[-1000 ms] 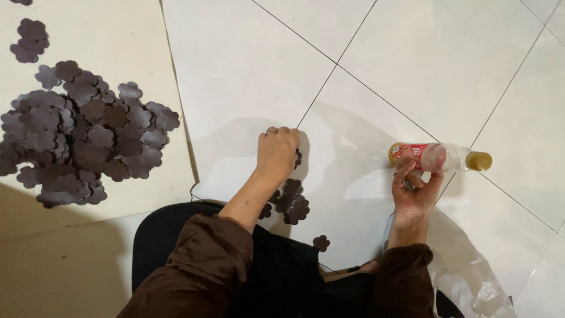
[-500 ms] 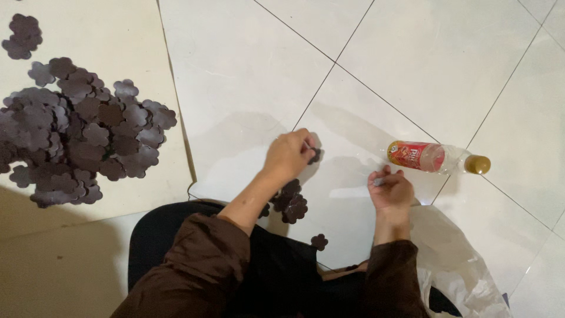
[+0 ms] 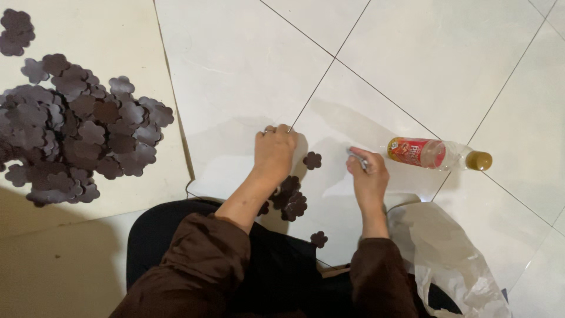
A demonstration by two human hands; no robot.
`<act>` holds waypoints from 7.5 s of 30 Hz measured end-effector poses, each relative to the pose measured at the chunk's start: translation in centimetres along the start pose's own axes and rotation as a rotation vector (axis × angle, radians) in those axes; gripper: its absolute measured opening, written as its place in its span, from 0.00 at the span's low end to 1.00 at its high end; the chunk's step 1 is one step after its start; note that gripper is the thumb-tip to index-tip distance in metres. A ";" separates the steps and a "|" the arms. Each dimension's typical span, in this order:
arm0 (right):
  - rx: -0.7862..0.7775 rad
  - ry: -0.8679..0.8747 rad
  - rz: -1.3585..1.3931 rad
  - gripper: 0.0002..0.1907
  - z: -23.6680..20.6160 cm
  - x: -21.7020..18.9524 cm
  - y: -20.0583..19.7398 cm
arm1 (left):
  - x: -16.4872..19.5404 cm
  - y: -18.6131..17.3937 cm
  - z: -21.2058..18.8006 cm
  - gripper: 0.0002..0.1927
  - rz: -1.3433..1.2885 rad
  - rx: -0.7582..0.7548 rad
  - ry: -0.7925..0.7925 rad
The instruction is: The person sits on the floor and first folds a white cloth, then places dark flower-shaped cutouts into a white plastic bag. They then take the cutouts back out and arrange them one at a time in a cluster on the floor beside a pile of similar cutouts.
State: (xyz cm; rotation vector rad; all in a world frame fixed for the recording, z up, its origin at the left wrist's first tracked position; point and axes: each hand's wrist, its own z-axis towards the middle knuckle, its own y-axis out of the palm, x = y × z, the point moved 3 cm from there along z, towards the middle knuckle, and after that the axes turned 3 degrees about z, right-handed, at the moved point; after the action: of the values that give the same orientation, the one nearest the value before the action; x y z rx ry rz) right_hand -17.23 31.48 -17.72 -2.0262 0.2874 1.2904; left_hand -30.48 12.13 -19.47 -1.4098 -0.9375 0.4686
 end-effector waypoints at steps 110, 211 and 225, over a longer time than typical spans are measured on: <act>-0.186 -0.594 -0.338 0.05 -1.9 -4.4 7.2 | 6.4 1.3 -5.1 0.46 -0.010 -0.582 0.158; -0.205 -0.393 -0.357 0.06 -1.7 -3.1 4.7 | 2.7 0.9 0.5 0.05 -0.261 0.059 0.005; -0.189 -0.345 -0.420 0.05 -1.9 -3.4 5.1 | 2.7 0.6 0.6 0.04 -0.293 0.006 0.005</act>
State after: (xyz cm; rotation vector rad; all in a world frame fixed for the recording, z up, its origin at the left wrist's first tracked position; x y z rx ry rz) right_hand -20.17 25.94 -16.56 -1.8375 -0.4125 1.3968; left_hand -29.22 14.63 -19.41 -1.2416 -1.1164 0.2480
